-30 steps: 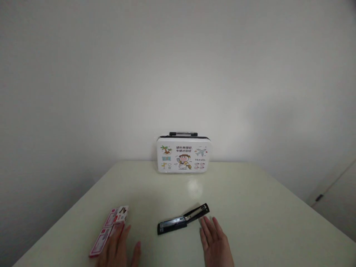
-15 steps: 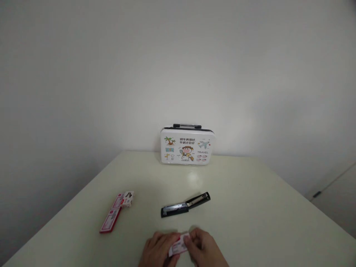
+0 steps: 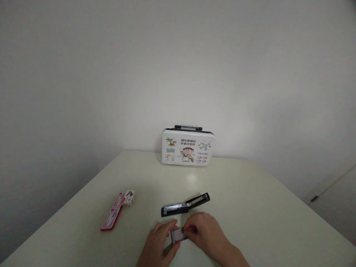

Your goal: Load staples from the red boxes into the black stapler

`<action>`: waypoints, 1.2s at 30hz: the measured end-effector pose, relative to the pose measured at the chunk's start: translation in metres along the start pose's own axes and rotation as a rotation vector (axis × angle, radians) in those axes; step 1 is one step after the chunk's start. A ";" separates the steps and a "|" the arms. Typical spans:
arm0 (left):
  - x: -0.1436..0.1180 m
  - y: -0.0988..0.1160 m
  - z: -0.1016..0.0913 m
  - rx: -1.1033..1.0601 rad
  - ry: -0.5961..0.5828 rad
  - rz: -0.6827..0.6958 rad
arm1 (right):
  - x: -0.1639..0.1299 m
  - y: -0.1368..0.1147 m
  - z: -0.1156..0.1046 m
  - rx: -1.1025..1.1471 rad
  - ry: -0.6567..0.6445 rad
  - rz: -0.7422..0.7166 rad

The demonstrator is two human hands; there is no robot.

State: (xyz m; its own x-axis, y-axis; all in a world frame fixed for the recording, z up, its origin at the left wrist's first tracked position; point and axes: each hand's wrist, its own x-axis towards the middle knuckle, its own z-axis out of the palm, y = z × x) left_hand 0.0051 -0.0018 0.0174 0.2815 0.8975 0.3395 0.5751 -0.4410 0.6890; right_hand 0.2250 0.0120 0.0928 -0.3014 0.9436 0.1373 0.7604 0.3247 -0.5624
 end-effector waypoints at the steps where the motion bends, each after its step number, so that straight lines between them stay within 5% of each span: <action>1: 0.000 0.001 -0.002 0.014 -0.001 0.008 | 0.005 -0.007 0.001 -0.055 -0.020 -0.032; 5: 0.002 0.003 -0.007 0.068 0.010 0.037 | 0.019 -0.018 0.001 -0.150 -0.076 -0.145; 8: 0.002 0.004 -0.007 0.058 -0.003 0.034 | 0.016 -0.010 -0.008 -0.021 -0.090 -0.203; 16: 0.005 0.004 -0.010 0.104 0.052 0.006 | -0.022 0.040 -0.024 0.314 0.039 -0.012; 26: 0.011 0.015 0.021 0.104 0.011 -0.066 | -0.020 0.024 -0.011 0.184 -0.092 -0.008; 32: 0.031 -0.005 -0.016 0.295 0.190 -0.214 | -0.010 0.016 -0.001 0.088 -0.089 -0.030; 36: 0.039 -0.005 -0.026 0.310 0.019 -0.224 | 0.007 0.006 0.001 0.076 -0.022 -0.064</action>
State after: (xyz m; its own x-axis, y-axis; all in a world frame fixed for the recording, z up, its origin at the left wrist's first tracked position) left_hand -0.0065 0.0354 0.0442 0.1097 0.9701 0.2165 0.8263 -0.2101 0.5225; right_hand 0.2265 0.0208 0.0896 -0.3615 0.9190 0.1574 0.6935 0.3779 -0.6134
